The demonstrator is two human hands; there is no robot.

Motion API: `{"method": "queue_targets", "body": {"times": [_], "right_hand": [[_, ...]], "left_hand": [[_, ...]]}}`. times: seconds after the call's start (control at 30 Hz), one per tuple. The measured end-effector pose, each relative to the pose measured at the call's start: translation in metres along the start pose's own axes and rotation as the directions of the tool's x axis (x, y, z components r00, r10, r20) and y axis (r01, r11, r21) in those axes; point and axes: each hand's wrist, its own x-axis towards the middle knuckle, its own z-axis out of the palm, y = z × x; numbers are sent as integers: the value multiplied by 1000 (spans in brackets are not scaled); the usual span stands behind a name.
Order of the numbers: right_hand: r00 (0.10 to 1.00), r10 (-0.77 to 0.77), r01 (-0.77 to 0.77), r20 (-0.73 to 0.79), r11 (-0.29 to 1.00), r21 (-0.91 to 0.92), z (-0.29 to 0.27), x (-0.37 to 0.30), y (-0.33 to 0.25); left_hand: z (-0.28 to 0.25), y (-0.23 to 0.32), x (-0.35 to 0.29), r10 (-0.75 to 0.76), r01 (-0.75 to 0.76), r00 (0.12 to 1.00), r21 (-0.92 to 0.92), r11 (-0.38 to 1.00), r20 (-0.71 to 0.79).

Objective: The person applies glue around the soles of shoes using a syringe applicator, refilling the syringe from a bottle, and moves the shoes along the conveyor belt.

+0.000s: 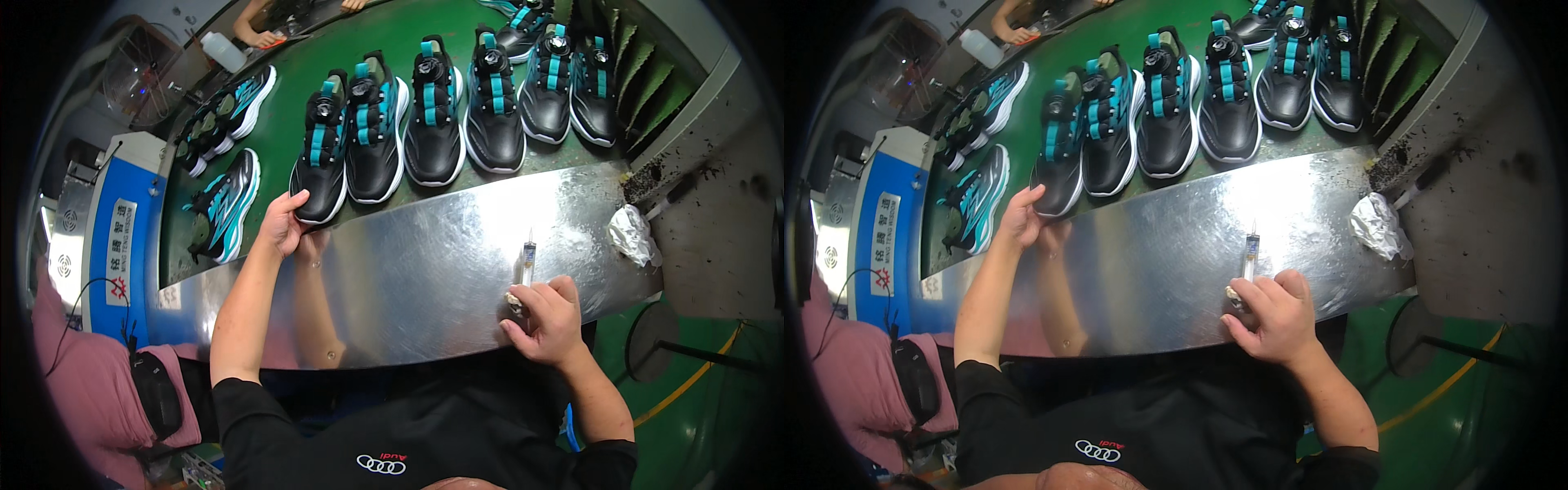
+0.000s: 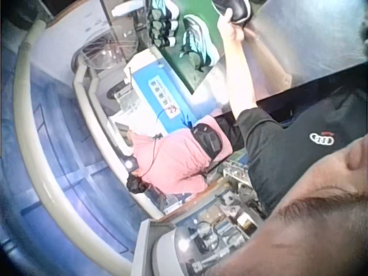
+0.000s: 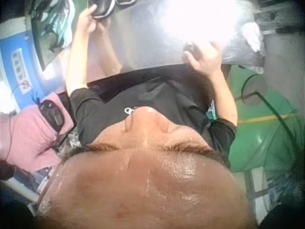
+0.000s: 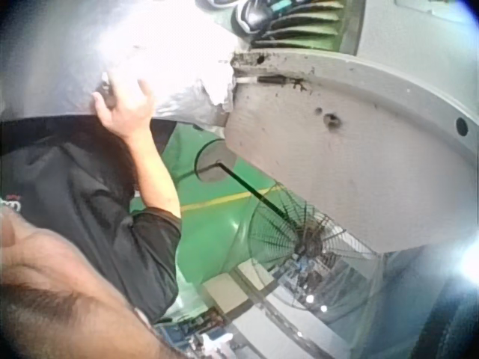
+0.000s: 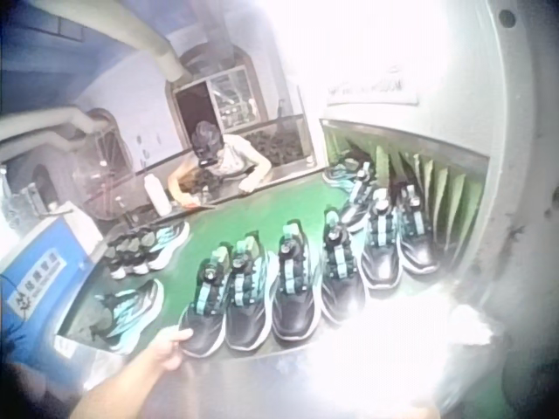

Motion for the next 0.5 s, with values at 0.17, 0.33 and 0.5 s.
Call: {"method": "queue_targets", "body": {"times": [0.17, 0.33, 0.5], "right_hand": [[1000, 15, -15, -13, 1000, -15, -2, 1, 1], [998, 67, -64, -11, 987, 148, -20, -8, 14], [902, 411, -419, 131, 762, 494, -41, -35, 18]], "left_hand": [[6, 10, 15, -109, 119, 993, 284, 951, -52], [-33, 16, 7, 169, -80, 981, 598, 797, -94], [-34, 6, -61, 469, -411, 882, 405, 817, -52]]}}
